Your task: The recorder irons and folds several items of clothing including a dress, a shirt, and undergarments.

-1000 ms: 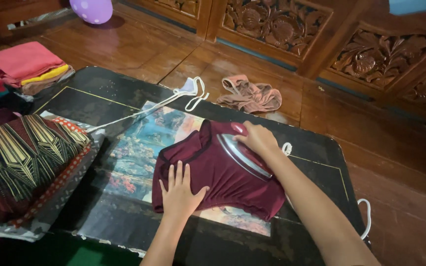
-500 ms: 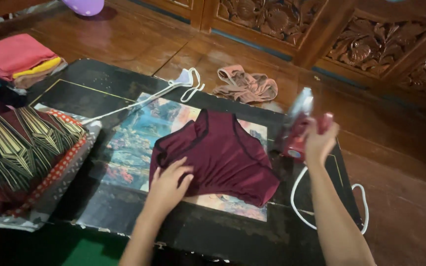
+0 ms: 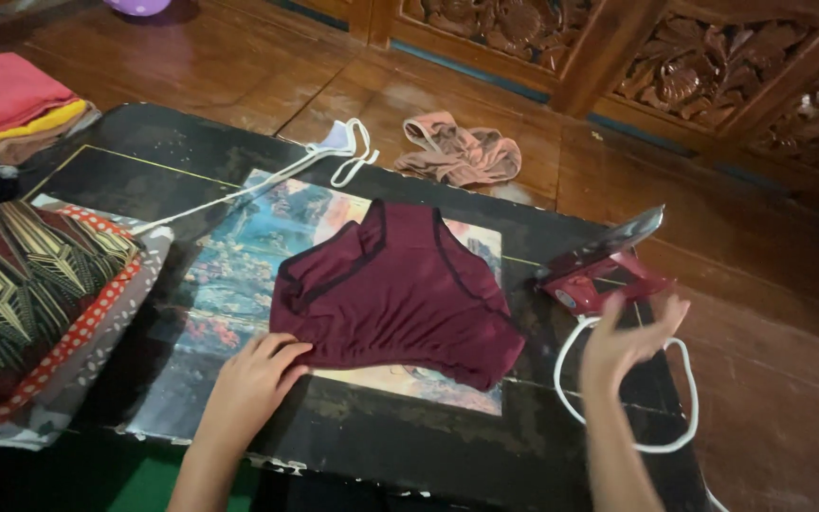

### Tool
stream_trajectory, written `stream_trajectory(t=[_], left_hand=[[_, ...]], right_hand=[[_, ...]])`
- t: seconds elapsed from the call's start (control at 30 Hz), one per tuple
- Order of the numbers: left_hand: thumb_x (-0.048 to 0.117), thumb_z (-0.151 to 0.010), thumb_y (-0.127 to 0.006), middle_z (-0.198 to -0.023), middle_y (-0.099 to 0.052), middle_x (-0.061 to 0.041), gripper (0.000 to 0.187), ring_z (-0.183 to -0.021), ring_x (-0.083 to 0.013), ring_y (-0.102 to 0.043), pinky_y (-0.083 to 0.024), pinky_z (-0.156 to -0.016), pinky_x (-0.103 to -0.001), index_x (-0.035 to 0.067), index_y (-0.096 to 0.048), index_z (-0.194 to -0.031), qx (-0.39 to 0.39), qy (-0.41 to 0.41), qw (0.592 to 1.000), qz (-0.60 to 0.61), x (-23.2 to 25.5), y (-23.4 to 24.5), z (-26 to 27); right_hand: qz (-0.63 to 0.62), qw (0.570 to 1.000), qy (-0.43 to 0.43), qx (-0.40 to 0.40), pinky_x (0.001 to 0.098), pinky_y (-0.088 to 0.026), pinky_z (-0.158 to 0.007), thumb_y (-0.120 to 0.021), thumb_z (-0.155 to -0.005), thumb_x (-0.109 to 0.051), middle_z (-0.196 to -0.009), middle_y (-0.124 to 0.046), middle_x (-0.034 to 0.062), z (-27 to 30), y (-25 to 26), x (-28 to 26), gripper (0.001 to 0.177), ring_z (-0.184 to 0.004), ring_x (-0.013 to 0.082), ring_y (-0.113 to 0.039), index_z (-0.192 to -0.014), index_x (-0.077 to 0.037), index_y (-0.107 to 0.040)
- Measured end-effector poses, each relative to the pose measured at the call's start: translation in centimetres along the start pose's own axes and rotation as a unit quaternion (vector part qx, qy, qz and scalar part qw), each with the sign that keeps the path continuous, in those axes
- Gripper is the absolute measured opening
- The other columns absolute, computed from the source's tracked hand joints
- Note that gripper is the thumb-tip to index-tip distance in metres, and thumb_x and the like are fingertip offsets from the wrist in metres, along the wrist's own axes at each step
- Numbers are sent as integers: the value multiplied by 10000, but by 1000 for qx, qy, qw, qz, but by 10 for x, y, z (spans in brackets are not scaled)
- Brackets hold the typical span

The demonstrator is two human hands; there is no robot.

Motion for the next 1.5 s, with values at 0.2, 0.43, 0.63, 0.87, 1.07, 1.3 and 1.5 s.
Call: stream_trajectory(t=[0.2, 0.43, 0.63, 0.87, 1.07, 1.3, 1.5], left_hand=[[157, -857, -688, -1005, -729, -65, 242, -968, -298, -688, -534, -817, -421, 144, -705, -1098, 16, 35, 998, 46, -9, 10, 2], [259, -887, -683, -1068, -777, -74, 243, -1015, -268, -750, -556, -859, -380, 119, -733, -1080, 3, 131, 970, 205, -5, 41, -6], [273, -949, -679, -1079, -753, -146, 294, -1028, -344, -714, -546, -847, -422, 87, -689, -1177, 21, 79, 987, 136, -27, 53, -139], [395, -868, -747, -1430, -545, -203, 685, -1331, -427, -500, -430, -1098, -536, 69, -506, -1420, 131, 6, 989, 68, -18, -23, -186], [503, -753, -703, -1697, -219, -94, 917, -1552, -414, -179, -202, -1114, -748, 235, -360, -1560, -167, 36, 985, -10, -41, -124, -143], [421, -998, -444, -1662, -299, -91, 549, -1514, -466, -254, -240, -1149, -721, 229, -479, -1512, -128, 115, 984, -54, -26, -136, -120], [557, -1027, -441, -1708, -82, -180, 775, -1539, -484, -139, -192, -1146, -688, 111, -194, -1610, -56, 183, 968, 162, 1, -144, -87]], right_hand=[[-134, 850, 202, -468, 486, -438, -1030, -799, -786, -242, -1305, -677, 142, 70, 34, -83, 359, -1253, 358, -587, -1101, -95, -710], [-195, 817, -103, -533, 323, -544, -830, -711, -919, -226, -959, -692, 31, 55, 17, -25, 174, -893, 164, -658, -1003, -77, -678], [-150, 870, 28, -468, 315, -543, -811, -692, -953, -296, -944, -706, 57, -55, -102, -56, 252, -870, 150, -662, -1049, -65, -658], [7, 952, 64, -299, 523, -463, -1012, -666, -917, -287, -1318, -670, 169, -8, -147, -119, 422, -1204, 387, -621, -1308, -129, -647], [-13, 825, 252, -506, 629, -259, -1114, -806, -743, -310, -1579, -341, 318, 61, -149, -173, 913, -1440, 525, -306, -1530, -96, -396], [-78, 938, 3, -338, 469, -399, -1148, -606, -769, -77, -1490, -534, 226, 103, -219, -109, 767, -1379, 369, -506, -1522, -50, -464], [-576, 540, -544, -285, 438, -450, -1085, -553, -999, -420, -1366, -651, 79, 98, -164, -211, 507, -1244, 257, -604, -1387, -98, -600]])
Point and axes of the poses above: each hand's wrist, its own z-axis away from the middle knuckle, its own y-axis out of the back of the hand, x = y × z, the point moved 2 cm from there along -z, towards the middle knuckle
